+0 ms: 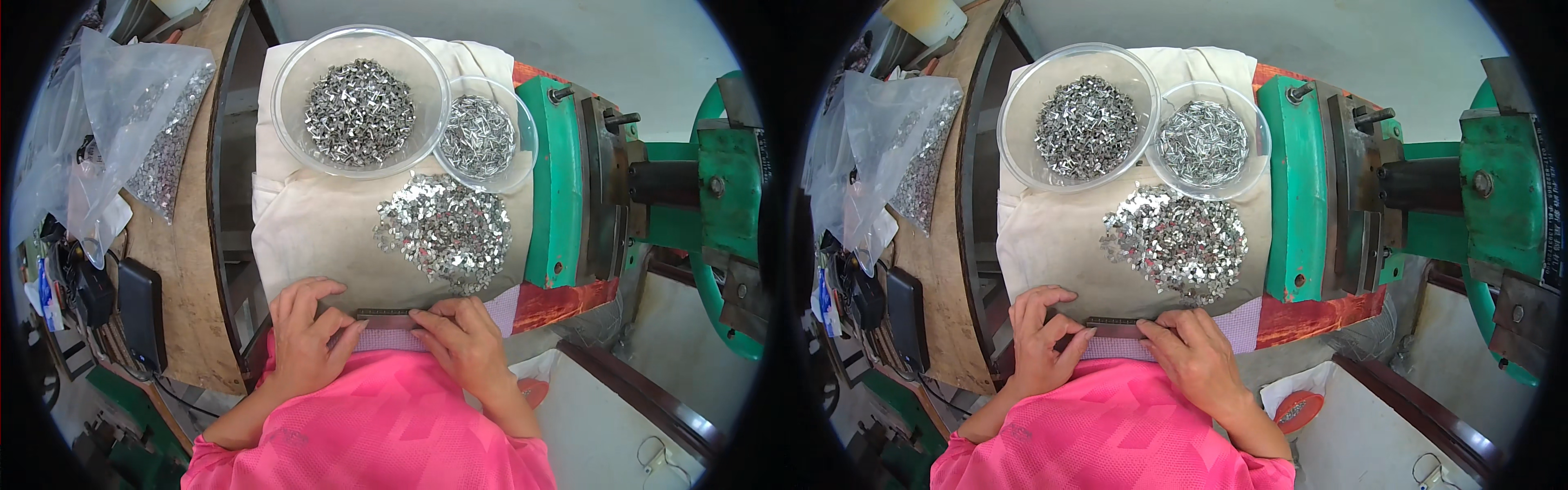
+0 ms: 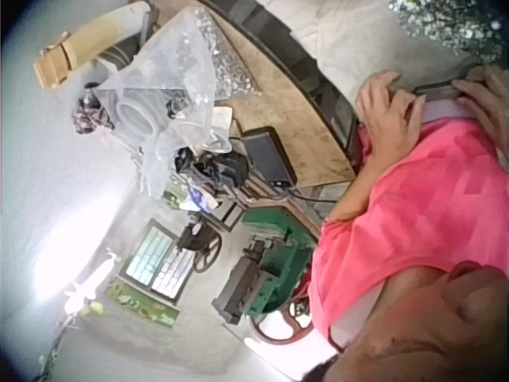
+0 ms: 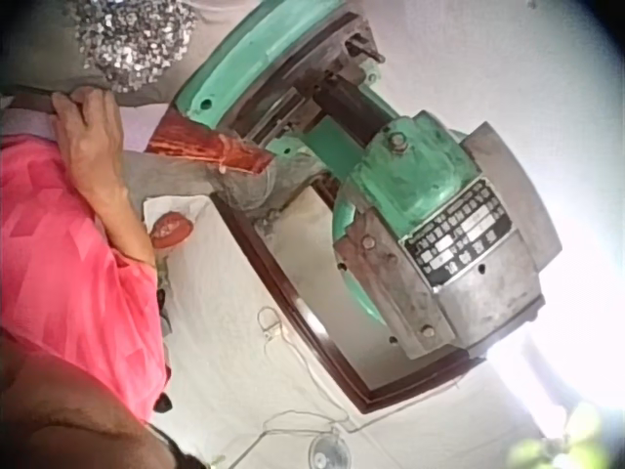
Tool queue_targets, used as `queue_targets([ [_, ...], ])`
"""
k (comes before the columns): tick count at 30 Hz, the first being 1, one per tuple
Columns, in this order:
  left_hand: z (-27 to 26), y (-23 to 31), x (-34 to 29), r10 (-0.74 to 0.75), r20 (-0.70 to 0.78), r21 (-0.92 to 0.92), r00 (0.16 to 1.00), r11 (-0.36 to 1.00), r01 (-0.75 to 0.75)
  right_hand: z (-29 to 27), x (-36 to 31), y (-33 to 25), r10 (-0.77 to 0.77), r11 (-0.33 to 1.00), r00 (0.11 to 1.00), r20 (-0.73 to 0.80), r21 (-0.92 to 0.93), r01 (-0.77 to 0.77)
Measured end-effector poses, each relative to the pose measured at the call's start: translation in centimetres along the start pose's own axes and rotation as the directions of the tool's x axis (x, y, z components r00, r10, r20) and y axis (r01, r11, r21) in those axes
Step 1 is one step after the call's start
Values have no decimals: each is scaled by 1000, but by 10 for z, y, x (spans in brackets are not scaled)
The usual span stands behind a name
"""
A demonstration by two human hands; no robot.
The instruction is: The person inserts small metal pieces into slots along a metal bar by hand, places the bar into a press machine, and operates the machine.
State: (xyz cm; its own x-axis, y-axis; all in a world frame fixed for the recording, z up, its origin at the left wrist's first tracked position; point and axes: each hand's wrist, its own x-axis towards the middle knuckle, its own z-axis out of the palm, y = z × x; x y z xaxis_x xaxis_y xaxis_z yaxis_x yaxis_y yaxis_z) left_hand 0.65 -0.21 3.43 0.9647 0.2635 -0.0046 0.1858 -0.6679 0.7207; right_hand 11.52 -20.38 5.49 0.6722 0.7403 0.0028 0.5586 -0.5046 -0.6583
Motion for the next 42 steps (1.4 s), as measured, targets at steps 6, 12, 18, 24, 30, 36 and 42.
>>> queue_targets([
  [6,-5,3,6,-1,25,30,1000,1000,1,5,-14,10,139,987,974,-179,-49,-150],
  [12,-11,5,10,-78,92,43,993,996,74,14,-20,14,137,987,965,-225,-51,-152],
  [18,-14,-3,4,98,160,59,982,992,-108,16,-30,32,-88,996,959,-269,-5,90],
  [24,-14,3,12,260,83,98,962,959,-267,7,-28,33,-122,992,958,-259,-27,119],
  [30,-7,9,32,344,115,199,932,911,-361,10,-21,42,-117,993,950,-290,-28,114],
  [36,-15,49,76,606,139,192,783,759,-622,-32,-38,38,-91,992,899,-428,-114,46],
  [42,21,123,172,847,133,-54,514,524,-850,-100,-56,52,-104,931,726,-680,-323,-169],
])
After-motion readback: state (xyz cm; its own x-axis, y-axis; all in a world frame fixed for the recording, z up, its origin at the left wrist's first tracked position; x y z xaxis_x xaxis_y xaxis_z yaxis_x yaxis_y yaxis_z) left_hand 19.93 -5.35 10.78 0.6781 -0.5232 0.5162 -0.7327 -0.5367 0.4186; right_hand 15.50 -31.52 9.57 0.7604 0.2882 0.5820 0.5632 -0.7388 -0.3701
